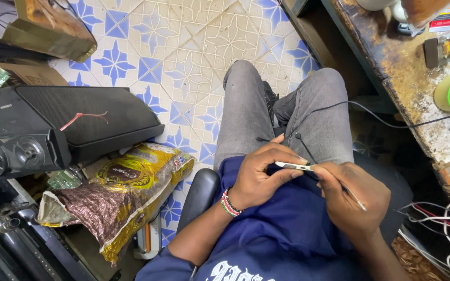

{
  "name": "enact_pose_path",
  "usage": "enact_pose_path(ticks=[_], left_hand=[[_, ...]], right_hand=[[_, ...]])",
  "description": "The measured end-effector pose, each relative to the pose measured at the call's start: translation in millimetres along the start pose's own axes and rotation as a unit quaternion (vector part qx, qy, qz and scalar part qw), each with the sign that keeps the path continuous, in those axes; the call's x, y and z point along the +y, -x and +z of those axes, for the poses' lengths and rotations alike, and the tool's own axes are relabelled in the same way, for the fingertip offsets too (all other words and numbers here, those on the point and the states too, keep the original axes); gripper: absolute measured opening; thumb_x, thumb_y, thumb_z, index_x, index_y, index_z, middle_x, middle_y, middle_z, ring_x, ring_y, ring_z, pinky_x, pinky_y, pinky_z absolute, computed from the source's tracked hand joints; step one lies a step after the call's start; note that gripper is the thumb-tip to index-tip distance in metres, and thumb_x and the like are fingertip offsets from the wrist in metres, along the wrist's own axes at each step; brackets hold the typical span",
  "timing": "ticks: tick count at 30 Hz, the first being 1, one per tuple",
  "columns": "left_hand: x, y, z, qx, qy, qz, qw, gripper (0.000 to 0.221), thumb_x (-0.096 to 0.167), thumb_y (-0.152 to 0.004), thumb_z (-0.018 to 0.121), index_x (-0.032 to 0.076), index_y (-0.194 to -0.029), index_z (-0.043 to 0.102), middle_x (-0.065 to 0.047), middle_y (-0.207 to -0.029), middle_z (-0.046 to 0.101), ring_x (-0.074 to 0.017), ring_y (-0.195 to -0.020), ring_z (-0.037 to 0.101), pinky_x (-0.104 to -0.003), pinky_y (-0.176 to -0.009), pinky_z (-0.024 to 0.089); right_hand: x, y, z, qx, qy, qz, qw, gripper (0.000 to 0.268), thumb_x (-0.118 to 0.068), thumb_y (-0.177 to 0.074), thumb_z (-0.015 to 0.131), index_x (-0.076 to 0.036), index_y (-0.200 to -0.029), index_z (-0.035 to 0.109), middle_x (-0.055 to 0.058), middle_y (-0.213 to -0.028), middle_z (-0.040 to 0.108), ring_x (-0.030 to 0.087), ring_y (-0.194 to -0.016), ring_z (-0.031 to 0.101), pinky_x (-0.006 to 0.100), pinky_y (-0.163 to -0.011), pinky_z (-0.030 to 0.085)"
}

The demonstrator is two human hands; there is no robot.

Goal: Cleaning a smartphone charging port with a needle and disassembling the device to inspect the battery.

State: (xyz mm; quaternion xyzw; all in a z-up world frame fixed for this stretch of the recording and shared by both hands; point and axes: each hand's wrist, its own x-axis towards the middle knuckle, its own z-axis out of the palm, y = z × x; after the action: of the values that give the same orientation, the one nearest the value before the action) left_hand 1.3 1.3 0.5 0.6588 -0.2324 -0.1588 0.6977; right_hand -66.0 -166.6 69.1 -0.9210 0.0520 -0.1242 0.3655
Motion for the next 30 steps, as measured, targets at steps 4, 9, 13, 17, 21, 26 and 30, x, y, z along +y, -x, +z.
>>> enact_pose_path(ticks=[4, 9, 13, 17, 21, 26, 30], left_hand=[[-0.7, 0.5, 0.1, -0.005, 0.001, 0.001, 1.000, 0.015, 0.025, -0.097, 0.072, 0.022, -0.111, 0.069, 0.003, -0.108, 0.073, -0.0135, -0.104, 0.072, -0.050, -0.127, 0.041], [-1.7, 0.9, -0.6, -0.019, 0.011, 0.009, 1.000, 0.013, 0.027, -0.098, 0.071, 0.022, -0.110, 0.068, 0.005, -0.110, 0.073, -0.0135, -0.104, 0.071, -0.050, -0.126, 0.043], [-2.7, 1.0, 0.5, -0.012, 0.020, 0.009, 1.000, 0.014, 0.026, -0.097, 0.072, 0.023, -0.110, 0.068, 0.005, -0.110, 0.073, -0.0132, -0.105, 0.071, -0.050, -0.126, 0.044], [-1.7, 0.8, -0.3, -0.009, 0.014, 0.007, 1.000, 0.014, 0.027, -0.097, 0.072, 0.022, -0.111, 0.069, 0.004, -0.109, 0.073, -0.0137, -0.105, 0.071, -0.049, -0.126, 0.044], [-0.9, -0.1, -0.8, -0.009, 0.006, 0.009, 1.000, 0.014, 0.027, -0.098, 0.071, 0.022, -0.111, 0.069, 0.003, -0.109, 0.073, -0.0142, -0.104, 0.072, -0.050, -0.126, 0.043], [0.5, -0.1, 0.4, 0.003, -0.008, 0.019, 1.000, 0.013, 0.026, -0.098, 0.071, 0.022, -0.110, 0.069, 0.003, -0.109, 0.073, -0.0127, -0.103, 0.071, -0.050, -0.128, 0.041], [1.2, -0.4, 1.8, 0.012, -0.042, 0.037, 0.998, 0.011, 0.026, -0.100, 0.069, 0.020, -0.110, 0.069, 0.001, -0.109, 0.073, -0.0145, -0.103, 0.071, -0.049, -0.128, 0.038]], right_hand=[[-5.4, -6.6, -6.5, -0.038, -0.061, 0.083, 0.994, 0.027, -0.020, -0.105, 0.058, -0.009, -0.087, 0.076, -0.002, -0.061, 0.062, 0.010, -0.057, 0.056, 0.024, -0.063, 0.043], [-1.3, -8.1, -9.5, -0.061, -0.112, 0.126, 0.984, 0.032, -0.026, -0.102, 0.057, -0.006, -0.085, 0.076, 0.002, -0.057, 0.061, 0.009, -0.050, 0.054, 0.023, -0.058, 0.044], [-1.4, -6.6, -6.2, -0.048, -0.177, 0.135, 0.974, 0.031, -0.022, -0.102, 0.057, 0.001, -0.088, 0.074, 0.005, -0.050, 0.054, 0.011, -0.048, 0.056, 0.023, -0.055, 0.048], [-7.1, -2.5, -4.3, -0.025, -0.147, 0.134, 0.980, 0.028, -0.016, -0.103, 0.058, 0.000, -0.087, 0.074, 0.004, -0.060, 0.064, 0.010, -0.050, 0.056, 0.022, -0.057, 0.047], [-4.9, 3.3, -2.8, -0.016, -0.068, 0.122, 0.990, 0.026, -0.012, -0.106, 0.057, -0.006, -0.087, 0.075, -0.001, -0.069, 0.070, 0.008, -0.058, 0.062, 0.021, -0.066, 0.049], [4.7, 7.5, -3.6, -0.023, 0.008, 0.043, 0.999, 0.028, -0.019, -0.107, 0.056, -0.010, -0.089, 0.076, -0.004, -0.073, 0.071, 0.010, -0.065, 0.066, 0.023, -0.068, 0.048], [19.3, 14.4, -0.1, -0.016, 0.093, -0.032, 0.995, 0.025, -0.019, -0.108, 0.056, -0.014, -0.092, 0.075, -0.005, -0.074, 0.069, 0.016, -0.067, 0.065, 0.030, -0.066, 0.045]])
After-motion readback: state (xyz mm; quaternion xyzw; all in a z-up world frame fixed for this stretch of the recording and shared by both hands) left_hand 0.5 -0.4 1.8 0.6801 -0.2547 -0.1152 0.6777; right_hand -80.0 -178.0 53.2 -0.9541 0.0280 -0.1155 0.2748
